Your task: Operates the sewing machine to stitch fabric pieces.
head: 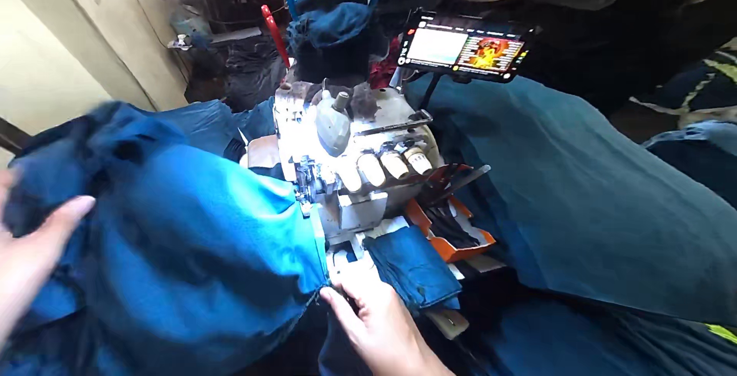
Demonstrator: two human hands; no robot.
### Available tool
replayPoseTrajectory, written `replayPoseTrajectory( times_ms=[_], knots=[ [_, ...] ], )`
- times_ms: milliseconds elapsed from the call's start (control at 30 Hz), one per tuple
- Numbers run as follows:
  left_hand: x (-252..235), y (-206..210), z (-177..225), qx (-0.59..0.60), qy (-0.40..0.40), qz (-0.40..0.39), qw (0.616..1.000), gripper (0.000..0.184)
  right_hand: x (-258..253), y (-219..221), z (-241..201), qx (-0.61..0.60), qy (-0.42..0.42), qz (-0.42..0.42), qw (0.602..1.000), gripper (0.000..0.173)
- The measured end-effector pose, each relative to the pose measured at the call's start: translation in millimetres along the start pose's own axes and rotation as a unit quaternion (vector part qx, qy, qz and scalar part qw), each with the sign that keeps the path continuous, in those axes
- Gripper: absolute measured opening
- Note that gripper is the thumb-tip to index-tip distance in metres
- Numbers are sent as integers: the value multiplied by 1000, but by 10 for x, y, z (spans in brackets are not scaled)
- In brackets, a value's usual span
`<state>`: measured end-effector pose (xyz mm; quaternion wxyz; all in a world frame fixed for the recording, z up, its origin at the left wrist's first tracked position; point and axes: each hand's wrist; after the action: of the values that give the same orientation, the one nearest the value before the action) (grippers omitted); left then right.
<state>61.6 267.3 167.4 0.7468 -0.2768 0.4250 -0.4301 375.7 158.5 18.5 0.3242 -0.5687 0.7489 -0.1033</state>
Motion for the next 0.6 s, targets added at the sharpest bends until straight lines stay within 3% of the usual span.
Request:
replayPoseTrajectory(
  times_ms=[67, 133, 233, 300, 400, 500, 600],
  knots=[
    [246, 211, 63, -12, 146, 25, 989, 62, -138, 57, 34, 13, -14, 29, 999, 23],
    [734, 543, 123, 34, 243, 45, 968, 68, -245, 73, 49, 26, -17, 43, 999, 25],
    [1589, 1085, 87, 27, 281, 45, 958, 76, -319, 68, 91, 11, 4, 42, 999, 26],
    [1806, 1256, -44, -17, 275, 26, 961, 62, -307, 44, 81, -27, 44, 15, 999, 26],
    [1284, 994, -70, -27, 274, 101, 956, 38, -230, -33, 3, -112, 113, -54, 986, 25],
    [404, 852, -40, -67, 324, 219, 918, 35, -81, -53, -63, -196, 156, -105, 963, 20],
    [49, 995, 7, -53, 293, 149, 943, 37, 13, -47, -127, -207, 171, -83, 960, 17]
  ],
)
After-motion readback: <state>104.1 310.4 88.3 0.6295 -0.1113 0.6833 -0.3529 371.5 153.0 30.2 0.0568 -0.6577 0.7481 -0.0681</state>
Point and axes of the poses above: each hand's wrist, its own x-axis away from the middle knuckle, its own y-axis out of the palm, z = x × y, and after that the axes turned 8 degrees about z, right-handed
